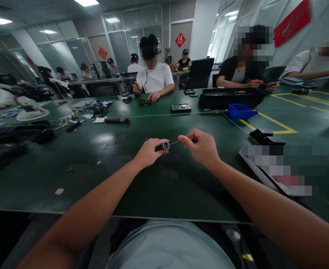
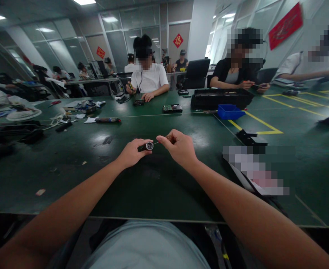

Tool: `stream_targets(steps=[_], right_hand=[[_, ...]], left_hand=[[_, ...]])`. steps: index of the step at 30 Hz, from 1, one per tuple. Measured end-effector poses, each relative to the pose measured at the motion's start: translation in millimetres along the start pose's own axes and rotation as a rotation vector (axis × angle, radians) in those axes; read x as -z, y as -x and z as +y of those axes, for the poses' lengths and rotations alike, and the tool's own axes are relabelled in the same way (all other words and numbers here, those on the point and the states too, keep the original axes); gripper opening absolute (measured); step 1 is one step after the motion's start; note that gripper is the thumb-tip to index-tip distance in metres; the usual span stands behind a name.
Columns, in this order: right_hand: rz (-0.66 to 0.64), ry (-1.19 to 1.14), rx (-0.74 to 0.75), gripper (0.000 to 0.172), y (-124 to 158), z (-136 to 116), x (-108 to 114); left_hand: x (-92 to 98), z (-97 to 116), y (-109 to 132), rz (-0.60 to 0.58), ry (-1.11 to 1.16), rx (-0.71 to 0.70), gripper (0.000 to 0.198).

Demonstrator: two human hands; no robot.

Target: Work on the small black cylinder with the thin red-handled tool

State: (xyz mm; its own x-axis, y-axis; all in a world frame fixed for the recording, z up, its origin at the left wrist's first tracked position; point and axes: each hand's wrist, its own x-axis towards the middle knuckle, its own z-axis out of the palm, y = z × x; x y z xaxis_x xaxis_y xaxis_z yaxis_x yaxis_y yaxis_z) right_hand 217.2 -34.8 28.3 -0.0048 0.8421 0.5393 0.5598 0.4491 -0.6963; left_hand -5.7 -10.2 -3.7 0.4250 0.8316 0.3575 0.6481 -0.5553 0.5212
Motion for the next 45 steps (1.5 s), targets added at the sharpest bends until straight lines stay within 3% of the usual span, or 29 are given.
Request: stream_targets(steps=[19, 23, 28, 34, 41, 45], right_hand=[[-0.183, -0.059, 0.248, 0.016, 2.6, -4.6, 4.8], [-0.209, -0.047, 0.203, 0.019, 1.4, -3.5, 3.8], [-0.174, -0.022, 0.124, 0.035, -0.2, -2.0, 2.0], [-0.149, 0.017, 0.133, 0.030, 1.2, -1.1, 1.5], [-0.229, -0.007, 0.174, 0.032, 3.0, -4.1, 3.7], [-0.179, -0.033, 0.128, 0.025, 2.5, -4.0, 1.5]], left_hand=[[0.9, -5.9, -0.4, 0.017, 0.000, 0.021, 0.042], [0.6, -6.4, -0.6, 0.018, 0.000, 0.020, 0.041], [0.9, -3.2, -0.3, 0.018, 0.010, 0.017, 0.040], [2.0, -0.4, -0.3, 0.013, 0.015, 0.029, 0.041], [1.3, -2.7, -0.3, 0.011, 0.032, 0.019, 0.039], [1.1, -3.9, -0.3, 0.017, 0.027, 0.012, 0.040]])
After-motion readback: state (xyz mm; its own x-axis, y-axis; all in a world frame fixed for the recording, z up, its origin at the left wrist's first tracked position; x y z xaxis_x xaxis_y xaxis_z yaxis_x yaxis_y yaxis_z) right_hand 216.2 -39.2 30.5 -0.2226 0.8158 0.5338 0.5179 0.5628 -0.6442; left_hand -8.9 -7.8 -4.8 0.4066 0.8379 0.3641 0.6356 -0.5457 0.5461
